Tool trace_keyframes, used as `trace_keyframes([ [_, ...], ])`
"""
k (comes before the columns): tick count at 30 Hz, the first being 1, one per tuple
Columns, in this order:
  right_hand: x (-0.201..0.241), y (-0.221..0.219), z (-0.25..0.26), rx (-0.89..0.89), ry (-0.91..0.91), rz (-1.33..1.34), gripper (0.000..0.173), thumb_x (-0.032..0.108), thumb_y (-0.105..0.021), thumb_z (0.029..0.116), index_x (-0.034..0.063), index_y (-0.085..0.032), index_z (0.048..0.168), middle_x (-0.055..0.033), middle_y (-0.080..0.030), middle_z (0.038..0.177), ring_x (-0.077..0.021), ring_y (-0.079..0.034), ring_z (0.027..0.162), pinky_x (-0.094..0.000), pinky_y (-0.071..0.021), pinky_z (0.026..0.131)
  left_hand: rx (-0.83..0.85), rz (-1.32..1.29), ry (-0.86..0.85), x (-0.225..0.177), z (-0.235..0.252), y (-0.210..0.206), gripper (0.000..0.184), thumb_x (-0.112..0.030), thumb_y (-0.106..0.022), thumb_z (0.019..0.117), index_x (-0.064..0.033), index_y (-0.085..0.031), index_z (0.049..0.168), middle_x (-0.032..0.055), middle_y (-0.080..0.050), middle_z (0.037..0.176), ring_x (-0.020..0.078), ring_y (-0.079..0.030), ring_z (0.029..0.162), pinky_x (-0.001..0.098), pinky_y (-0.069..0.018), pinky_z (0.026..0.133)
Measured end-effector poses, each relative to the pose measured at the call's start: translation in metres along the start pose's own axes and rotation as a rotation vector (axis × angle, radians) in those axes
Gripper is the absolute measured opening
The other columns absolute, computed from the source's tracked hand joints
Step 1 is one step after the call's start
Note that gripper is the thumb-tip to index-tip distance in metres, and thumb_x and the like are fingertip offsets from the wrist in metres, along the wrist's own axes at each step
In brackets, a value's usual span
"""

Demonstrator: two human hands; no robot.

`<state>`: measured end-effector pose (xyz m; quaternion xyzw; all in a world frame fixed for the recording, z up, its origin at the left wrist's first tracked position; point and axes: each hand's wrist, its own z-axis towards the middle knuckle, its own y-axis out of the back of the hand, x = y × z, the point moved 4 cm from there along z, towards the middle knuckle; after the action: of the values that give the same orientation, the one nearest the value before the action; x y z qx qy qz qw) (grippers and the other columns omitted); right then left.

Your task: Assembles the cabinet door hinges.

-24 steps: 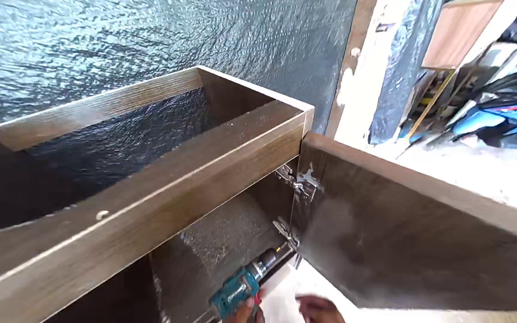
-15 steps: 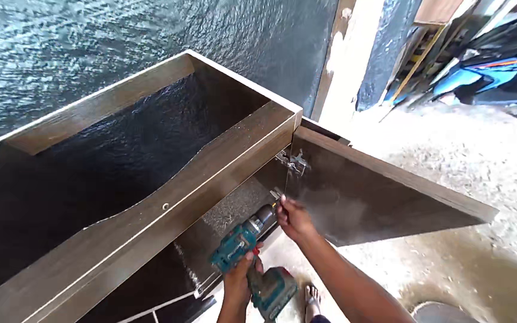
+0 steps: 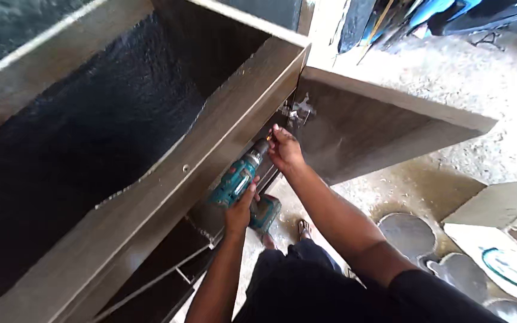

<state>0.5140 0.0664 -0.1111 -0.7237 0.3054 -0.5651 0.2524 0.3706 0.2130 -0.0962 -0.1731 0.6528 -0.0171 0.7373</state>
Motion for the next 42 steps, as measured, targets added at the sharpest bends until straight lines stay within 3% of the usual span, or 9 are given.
trace_keyframes([
  [4,0.002,-0.001,0.004,0.038,0.011,-0.136,0.027,0.026,-0.042,0.1109,0.0112,-0.062,0.101,0.0052,-0.057,0.071,-0.0032,-0.046,0.051,-0.0183,-0.0424,0.047,0.011,0.098,-0.067,0.003,-0.006,0.002,0.049,-0.006,-0.073,0.0920,-0.0029,-0.055,0.137,0.0133,-0.074,0.109,0.0220,-0.072,0.078,0.0355,-0.0623,0.068],
  [12,0.018,-0.024,0.008,0.076,0.116,-0.107,0.032,0.017,-0.035,0.1117,0.0031,-0.063,0.108,-0.0019,-0.059,0.077,-0.0103,-0.053,0.060,-0.0256,-0.0502,0.058,0.015,-0.075,-0.267,0.025,0.007,-0.007,0.052,0.000,-0.072,0.0909,0.0124,-0.047,0.135,0.0212,-0.072,0.108,0.0244,-0.071,0.078,0.0383,-0.0618,0.068],
  [19,0.026,-0.020,0.029,-0.012,0.179,-0.106,0.028,0.013,-0.036,0.1104,0.0024,-0.062,0.110,-0.0011,-0.053,0.073,-0.0108,-0.049,0.059,-0.0264,-0.0479,0.058,0.047,-0.198,-0.314,0.048,0.034,-0.017,0.040,0.002,-0.072,0.0907,0.0138,-0.053,0.124,0.0226,-0.073,0.104,0.0231,-0.069,0.070,0.0363,-0.0597,0.061],
  [27,0.025,-0.021,0.041,-0.065,0.174,-0.060,0.030,0.020,-0.035,0.1114,0.0049,-0.062,0.110,-0.0033,-0.055,0.078,-0.0125,-0.049,0.061,-0.0282,-0.0468,0.059,0.079,-0.237,-0.312,0.046,0.051,-0.016,0.041,0.003,-0.073,0.0901,0.0144,-0.051,0.124,0.0238,-0.073,0.104,0.0237,-0.070,0.070,0.0352,-0.0601,0.060],
  [32,0.024,-0.023,0.038,-0.096,0.175,-0.038,0.026,0.022,-0.039,0.1102,0.0086,-0.061,0.103,0.0000,-0.049,0.071,-0.0102,-0.042,0.054,-0.0254,-0.0412,0.052,0.129,-0.207,-0.278,0.045,0.060,-0.012,0.036,0.001,-0.071,0.0920,0.0134,-0.054,0.120,0.0225,-0.073,0.103,0.0227,-0.069,0.069,0.0347,-0.0594,0.061],
  [35,0.028,-0.017,0.019,-0.118,0.121,-0.313,0.023,0.019,-0.042,0.1093,0.0102,-0.058,0.096,0.0020,-0.051,0.068,-0.0075,-0.043,0.052,-0.0226,-0.0403,0.049,0.169,-0.199,-0.274,0.043,0.066,-0.008,0.027,0.000,-0.069,0.0938,0.0114,-0.059,0.116,0.0203,-0.074,0.099,0.0201,-0.067,0.066,0.0340,-0.0581,0.060],
  [38,0.054,-0.005,-0.039,-0.118,0.057,-0.810,0.025,0.022,-0.051,0.1056,0.0095,-0.072,0.102,0.0082,-0.045,0.061,-0.0043,-0.033,0.045,-0.0218,-0.0306,0.042,0.196,-0.189,-0.241,0.040,0.068,-0.005,0.022,-0.001,-0.068,0.0944,0.0089,-0.063,0.113,0.0181,-0.073,0.097,0.0189,-0.065,0.066,0.0333,-0.0573,0.061],
  [40,0.100,-0.021,-0.076,-0.062,0.233,-0.959,0.024,0.021,-0.053,0.1046,0.0096,-0.075,0.104,0.0093,-0.047,0.060,-0.0040,-0.035,0.044,-0.0221,-0.0330,0.040,0.202,-0.144,-0.222,0.038,0.072,-0.003,0.020,-0.004,-0.069,0.0951,0.0065,-0.065,0.111,0.0145,-0.073,0.095,0.0171,-0.065,0.067,0.0324,-0.0578,0.063],
  [42,0.164,-0.049,-0.091,-0.002,0.537,-1.051,0.022,0.019,-0.056,0.1039,0.0095,-0.074,0.097,0.0088,-0.059,0.066,-0.0036,-0.045,0.048,-0.0222,-0.0415,0.045,0.208,-0.106,-0.195,0.039,0.072,-0.002,0.018,-0.006,-0.070,0.0948,0.0051,-0.067,0.109,0.0121,-0.073,0.092,0.0159,-0.065,0.067,0.0318,-0.0580,0.065],
])
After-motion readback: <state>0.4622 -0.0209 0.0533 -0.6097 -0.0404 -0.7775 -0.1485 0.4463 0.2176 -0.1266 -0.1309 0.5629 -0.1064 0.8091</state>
